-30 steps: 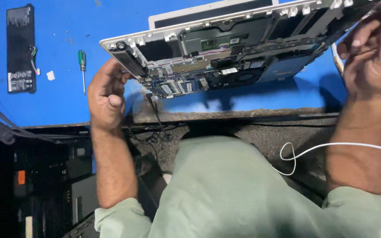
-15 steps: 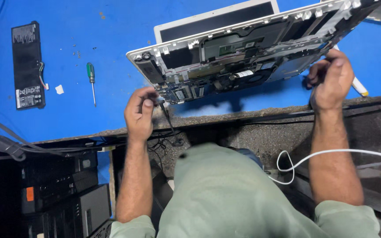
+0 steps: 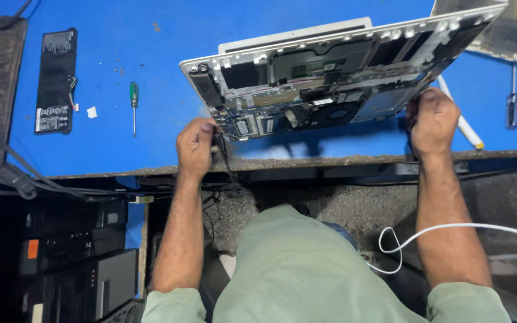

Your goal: The person opens a white laptop, removes the back cover, and installs a RAM module into the motherboard. They then close the laptop, power it on, and test the keyboard. The person reopens the laptop to adjust the RAM and power it on again to verify functionality.

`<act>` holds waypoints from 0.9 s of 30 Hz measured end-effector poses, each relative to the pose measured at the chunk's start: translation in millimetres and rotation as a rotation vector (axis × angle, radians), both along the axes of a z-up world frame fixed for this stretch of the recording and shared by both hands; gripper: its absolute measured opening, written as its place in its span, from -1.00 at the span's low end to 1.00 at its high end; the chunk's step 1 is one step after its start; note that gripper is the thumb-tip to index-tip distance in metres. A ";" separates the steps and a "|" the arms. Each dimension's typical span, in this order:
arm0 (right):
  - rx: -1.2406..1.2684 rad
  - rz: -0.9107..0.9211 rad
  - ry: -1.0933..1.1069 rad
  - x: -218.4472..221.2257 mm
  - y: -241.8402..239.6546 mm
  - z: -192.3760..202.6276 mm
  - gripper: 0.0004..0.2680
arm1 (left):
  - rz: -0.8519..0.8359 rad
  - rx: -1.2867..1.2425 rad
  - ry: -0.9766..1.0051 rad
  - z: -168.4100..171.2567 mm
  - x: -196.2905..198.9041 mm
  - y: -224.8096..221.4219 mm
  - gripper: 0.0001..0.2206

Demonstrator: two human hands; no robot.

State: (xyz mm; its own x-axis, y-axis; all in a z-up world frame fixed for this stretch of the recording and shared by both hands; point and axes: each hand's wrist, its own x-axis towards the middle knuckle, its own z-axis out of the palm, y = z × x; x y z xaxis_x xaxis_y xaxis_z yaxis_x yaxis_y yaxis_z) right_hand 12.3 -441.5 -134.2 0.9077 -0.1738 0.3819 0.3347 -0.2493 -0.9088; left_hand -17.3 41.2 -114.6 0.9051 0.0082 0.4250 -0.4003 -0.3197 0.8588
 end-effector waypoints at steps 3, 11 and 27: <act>-0.129 0.003 -0.038 3.5 -6.1 2.5 -0.51 | 0.056 0.019 -0.014 -8.2 1.7 -2.0 -0.52; -0.223 0.004 -0.032 5.9 -11.4 0.0 -0.50 | 0.186 0.001 -0.003 -26.7 3.4 -3.9 -0.46; -0.302 -0.017 0.038 30.9 -14.7 6.5 -0.55 | 0.241 -0.052 0.033 -13.0 23.1 -21.1 -0.54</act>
